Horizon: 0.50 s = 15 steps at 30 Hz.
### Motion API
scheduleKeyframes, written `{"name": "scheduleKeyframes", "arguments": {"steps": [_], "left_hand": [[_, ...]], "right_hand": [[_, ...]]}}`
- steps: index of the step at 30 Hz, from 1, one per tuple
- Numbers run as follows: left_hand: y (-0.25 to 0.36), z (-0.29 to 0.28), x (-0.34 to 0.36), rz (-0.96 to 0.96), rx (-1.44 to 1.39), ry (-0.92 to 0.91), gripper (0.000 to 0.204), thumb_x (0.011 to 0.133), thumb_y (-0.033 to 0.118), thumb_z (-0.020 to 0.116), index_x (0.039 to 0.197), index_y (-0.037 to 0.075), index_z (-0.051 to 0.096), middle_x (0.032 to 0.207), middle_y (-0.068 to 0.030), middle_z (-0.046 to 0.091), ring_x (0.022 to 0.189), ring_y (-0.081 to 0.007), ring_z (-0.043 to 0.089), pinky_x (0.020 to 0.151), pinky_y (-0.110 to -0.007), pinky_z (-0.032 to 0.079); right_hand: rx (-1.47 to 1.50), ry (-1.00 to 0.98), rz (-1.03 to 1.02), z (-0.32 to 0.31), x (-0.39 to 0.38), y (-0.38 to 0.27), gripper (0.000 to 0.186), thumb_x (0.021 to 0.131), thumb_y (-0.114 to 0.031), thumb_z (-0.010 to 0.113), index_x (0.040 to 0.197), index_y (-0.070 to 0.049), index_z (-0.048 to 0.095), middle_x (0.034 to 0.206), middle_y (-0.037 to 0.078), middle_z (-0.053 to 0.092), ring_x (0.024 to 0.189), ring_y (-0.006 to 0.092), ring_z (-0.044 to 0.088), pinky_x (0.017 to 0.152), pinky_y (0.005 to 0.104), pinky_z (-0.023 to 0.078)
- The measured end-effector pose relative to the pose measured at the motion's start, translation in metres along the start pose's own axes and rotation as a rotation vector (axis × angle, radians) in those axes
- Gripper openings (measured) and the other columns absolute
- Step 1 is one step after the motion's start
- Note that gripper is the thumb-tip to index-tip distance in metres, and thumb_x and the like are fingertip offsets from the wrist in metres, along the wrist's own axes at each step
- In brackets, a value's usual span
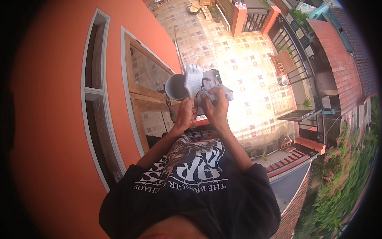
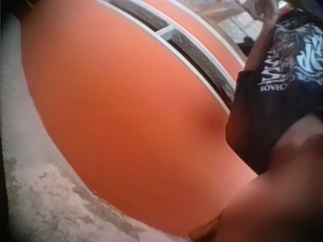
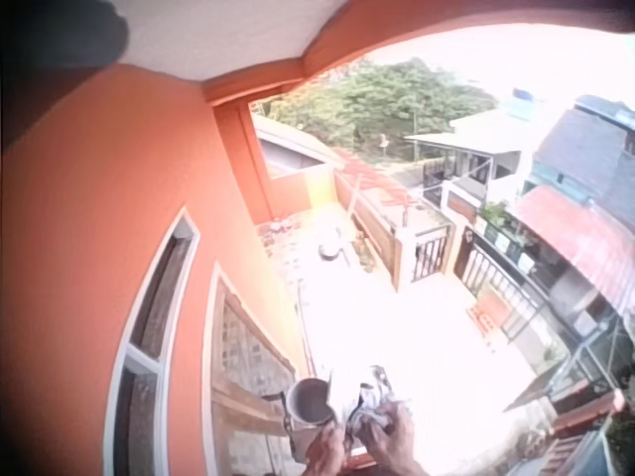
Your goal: The person paints the ceiling of an outdoor balcony using a paintbrush and a paint can. They repeatedly dip the brush into the can and apply paint to the ceiling surface.
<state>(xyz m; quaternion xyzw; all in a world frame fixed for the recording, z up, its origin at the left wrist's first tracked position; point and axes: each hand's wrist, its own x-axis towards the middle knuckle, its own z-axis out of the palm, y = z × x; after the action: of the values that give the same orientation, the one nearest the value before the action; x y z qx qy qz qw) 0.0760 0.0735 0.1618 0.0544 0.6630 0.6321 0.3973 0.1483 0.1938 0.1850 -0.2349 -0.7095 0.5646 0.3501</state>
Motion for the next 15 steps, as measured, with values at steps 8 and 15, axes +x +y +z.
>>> {"name": "scheduleKeyframes", "arguments": {"steps": [8,15], "left_hand": [[-0.029,0.004,-0.004,0.531,0.878,0.148,0.03,0.095,0.008,0.044,0.119,-0.008,0.053,0.107,-0.0277,0.062,0.087,-0.0434,0.064,0.078,-0.05,0.051],[-0.008,0.011,-0.014,0.44,0.94,0.158,0.035,0.094,0.006,0.046,0.123,-0.013,0.05,0.112,-0.0318,0.06,0.092,-0.0464,0.064,0.076,-0.049,0.053]], "right_hand": [[-0.159,0.023,-0.215,0.023,0.011,-0.002,0.02,0.078,-0.001,0.077,0.094,-0.002,0.064,0.088,0.014,0.062,0.075,0.0327,0.063,0.065,0.0387,0.049],[-0.112,0.039,-0.241,0.036,0.013,0.007,0.013,0.08,0.001,0.073,0.087,0.001,0.061,0.08,0.015,0.057,0.069,0.0342,0.058,0.06,0.0407,0.045]]}}
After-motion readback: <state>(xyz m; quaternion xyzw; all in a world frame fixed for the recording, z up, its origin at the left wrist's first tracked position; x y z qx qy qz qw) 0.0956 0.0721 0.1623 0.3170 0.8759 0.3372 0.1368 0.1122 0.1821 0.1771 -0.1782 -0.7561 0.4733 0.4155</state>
